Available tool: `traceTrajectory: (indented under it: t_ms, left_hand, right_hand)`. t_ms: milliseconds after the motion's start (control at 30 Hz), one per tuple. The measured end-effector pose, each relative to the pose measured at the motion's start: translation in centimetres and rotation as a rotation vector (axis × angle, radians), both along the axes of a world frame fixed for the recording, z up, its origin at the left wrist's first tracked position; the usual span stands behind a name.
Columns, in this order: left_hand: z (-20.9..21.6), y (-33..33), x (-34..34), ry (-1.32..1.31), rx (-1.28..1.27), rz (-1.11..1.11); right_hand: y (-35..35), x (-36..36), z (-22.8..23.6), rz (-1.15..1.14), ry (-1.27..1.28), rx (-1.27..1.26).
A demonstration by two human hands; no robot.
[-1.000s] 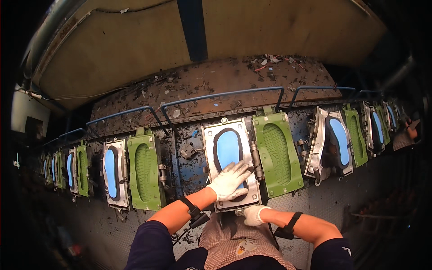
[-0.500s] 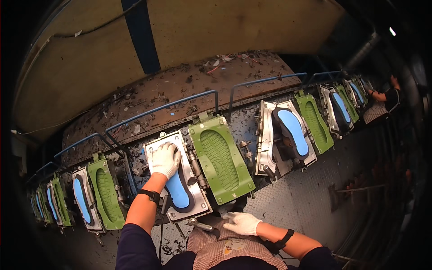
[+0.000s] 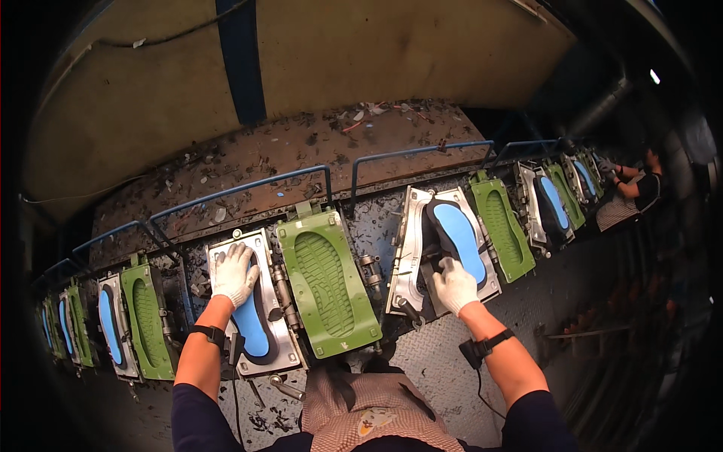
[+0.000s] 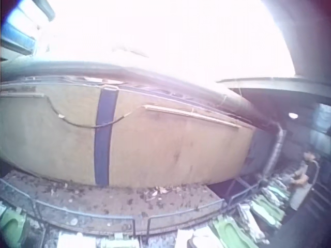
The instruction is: Placing blue inner sole components into various shoe molds on a production line.
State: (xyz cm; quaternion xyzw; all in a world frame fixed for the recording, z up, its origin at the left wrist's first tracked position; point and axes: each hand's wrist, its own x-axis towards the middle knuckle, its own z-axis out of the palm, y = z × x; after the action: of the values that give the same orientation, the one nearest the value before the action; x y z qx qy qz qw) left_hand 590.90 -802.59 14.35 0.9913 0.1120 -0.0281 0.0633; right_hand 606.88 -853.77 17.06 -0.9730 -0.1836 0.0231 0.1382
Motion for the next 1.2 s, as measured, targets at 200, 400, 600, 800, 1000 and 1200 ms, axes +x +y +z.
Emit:
traceTrajectory:
  t_ms: [200, 400, 600, 800, 1000, 1200]
  left_hand:
    - [1.8, -28.3, 2.7, -0.157, -0.614, -0.284]
    - [-2.4, -38.7, 9.1, 0.069, -0.756, 0.456]
    - [0.1, -50.7, 10.2, 0.440, -1.124, 0.490]
    - [-3.6, -54.7, 12.9, 0.211, -0.941, 0.735]
    - [-6.5, -56.9, 12.8, -0.463, -0.448, 0.264]
    - [-6.5, -53.9, 15.3, -0.565, -0.597, -0.160]
  right_hand:
    - [0.3, 13.4, -2.9, 0.152, -0.034, -0.517]
    - [-3.8, 16.2, -4.6, 0.270, 0.064, -0.110]
    - [-4.5, 18.2, -4.0, 0.287, 0.164, -0.134]
    - [-6.9, 18.0, 2.6, 0.397, 0.142, 0.434]
    - [-11.9, 16.8, -6.1, 0.441, 0.056, 0.076]
    - [-20.6, 13.8, -4.5, 0.645, 0.306, 0.436]
